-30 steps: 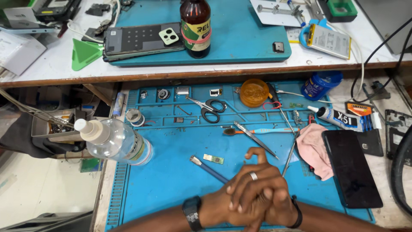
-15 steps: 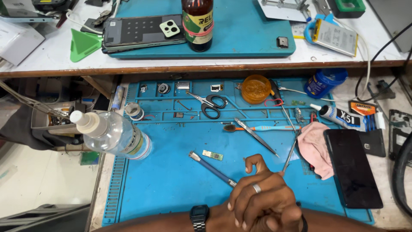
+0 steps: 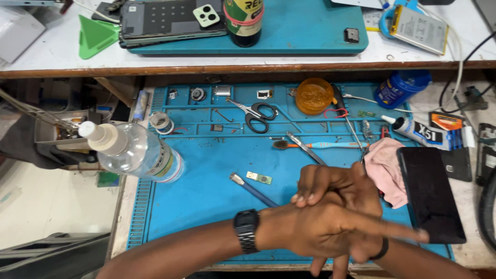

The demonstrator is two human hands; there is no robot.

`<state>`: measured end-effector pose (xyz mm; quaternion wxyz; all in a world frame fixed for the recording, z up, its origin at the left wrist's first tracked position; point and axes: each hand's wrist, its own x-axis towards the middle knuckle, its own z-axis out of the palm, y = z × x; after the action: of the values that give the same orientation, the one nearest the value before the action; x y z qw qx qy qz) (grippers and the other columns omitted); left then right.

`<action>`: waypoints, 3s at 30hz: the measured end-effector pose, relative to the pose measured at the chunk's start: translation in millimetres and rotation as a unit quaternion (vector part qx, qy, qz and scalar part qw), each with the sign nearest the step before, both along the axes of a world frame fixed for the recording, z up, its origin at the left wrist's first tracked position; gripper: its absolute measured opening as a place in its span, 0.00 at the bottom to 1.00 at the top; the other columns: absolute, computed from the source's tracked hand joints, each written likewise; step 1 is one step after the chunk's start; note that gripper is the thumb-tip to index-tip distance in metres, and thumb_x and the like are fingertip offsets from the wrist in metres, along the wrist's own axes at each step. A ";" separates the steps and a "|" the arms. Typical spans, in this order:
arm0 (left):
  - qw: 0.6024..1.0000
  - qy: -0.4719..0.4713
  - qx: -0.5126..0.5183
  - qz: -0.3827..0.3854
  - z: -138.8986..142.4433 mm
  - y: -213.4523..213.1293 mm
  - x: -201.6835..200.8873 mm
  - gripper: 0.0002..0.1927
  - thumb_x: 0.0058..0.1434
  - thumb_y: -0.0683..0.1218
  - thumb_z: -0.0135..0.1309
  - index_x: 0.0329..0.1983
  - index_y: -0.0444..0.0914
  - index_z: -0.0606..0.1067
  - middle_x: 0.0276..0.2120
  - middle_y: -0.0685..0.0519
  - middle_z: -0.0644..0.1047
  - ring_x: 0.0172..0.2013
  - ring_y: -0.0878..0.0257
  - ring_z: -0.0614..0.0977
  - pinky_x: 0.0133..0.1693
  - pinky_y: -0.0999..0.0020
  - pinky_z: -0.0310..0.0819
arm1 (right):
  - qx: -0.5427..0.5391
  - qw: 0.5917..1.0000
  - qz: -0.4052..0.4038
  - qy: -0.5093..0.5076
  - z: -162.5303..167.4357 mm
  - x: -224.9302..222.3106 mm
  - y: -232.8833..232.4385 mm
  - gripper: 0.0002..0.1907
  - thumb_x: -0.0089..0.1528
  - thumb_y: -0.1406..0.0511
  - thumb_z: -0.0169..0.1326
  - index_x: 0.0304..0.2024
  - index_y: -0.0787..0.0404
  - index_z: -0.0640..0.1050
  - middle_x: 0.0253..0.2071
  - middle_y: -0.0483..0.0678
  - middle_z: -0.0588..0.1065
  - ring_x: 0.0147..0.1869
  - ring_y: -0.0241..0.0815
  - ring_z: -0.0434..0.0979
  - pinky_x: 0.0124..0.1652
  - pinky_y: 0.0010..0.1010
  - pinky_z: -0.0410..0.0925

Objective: The person holds a small green circuit board on a blue work mat and cleans it, using a blue-handled brush to scrub the board and a toothbrush and tweezers nearby. They turn the board over, pick at its edges with tweezers, and continue brushing both sides throughout the clip.

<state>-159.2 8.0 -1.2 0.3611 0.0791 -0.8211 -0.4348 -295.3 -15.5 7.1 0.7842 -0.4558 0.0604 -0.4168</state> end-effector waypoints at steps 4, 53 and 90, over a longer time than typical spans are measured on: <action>0.982 0.056 -0.130 0.124 0.2 -1.9 -14.5 0.14 0.70 0.44 0.50 0.58 0.49 0.76 0.47 0.55 0.77 0.41 0.68 0.80 0.45 0.73 0.73 | 0.022 0.999 -0.011 -0.045 -6.7 -17.5 -7.0 0.39 0.73 0.41 0.32 0.28 0.64 0.76 0.29 0.58 0.75 0.37 0.53 0.74 0.46 0.39 0.66; 0.778 -0.296 -0.289 0.473 -12.2 -68.4 155.9 0.14 0.67 0.56 0.56 0.43 0.41 0.79 0.39 0.53 0.80 0.41 0.54 0.80 0.53 0.49 0.69 | -0.592 0.507 -0.226 0.584 0.3 73.6 -10.6 0.15 0.58 0.63 0.61 0.48 0.53 0.80 0.51 0.41 0.76 0.58 0.43 0.74 0.65 0.59 0.51; 0.848 -0.297 -0.194 0.393 -15.1 -58.3 161.5 0.10 0.61 0.54 0.57 0.35 0.46 0.82 0.40 0.54 0.78 0.44 0.55 0.79 0.47 0.50 0.68 | -0.594 0.557 -0.178 0.553 6.2 87.1 4.4 0.13 0.57 0.64 0.61 0.45 0.54 0.79 0.53 0.47 0.72 0.62 0.49 0.71 0.63 0.63 0.53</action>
<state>2.3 -50.3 -16.3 0.2484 0.4485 -0.8574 -0.0439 -208.2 -11.1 13.3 0.0583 -0.9390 0.3012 -0.1552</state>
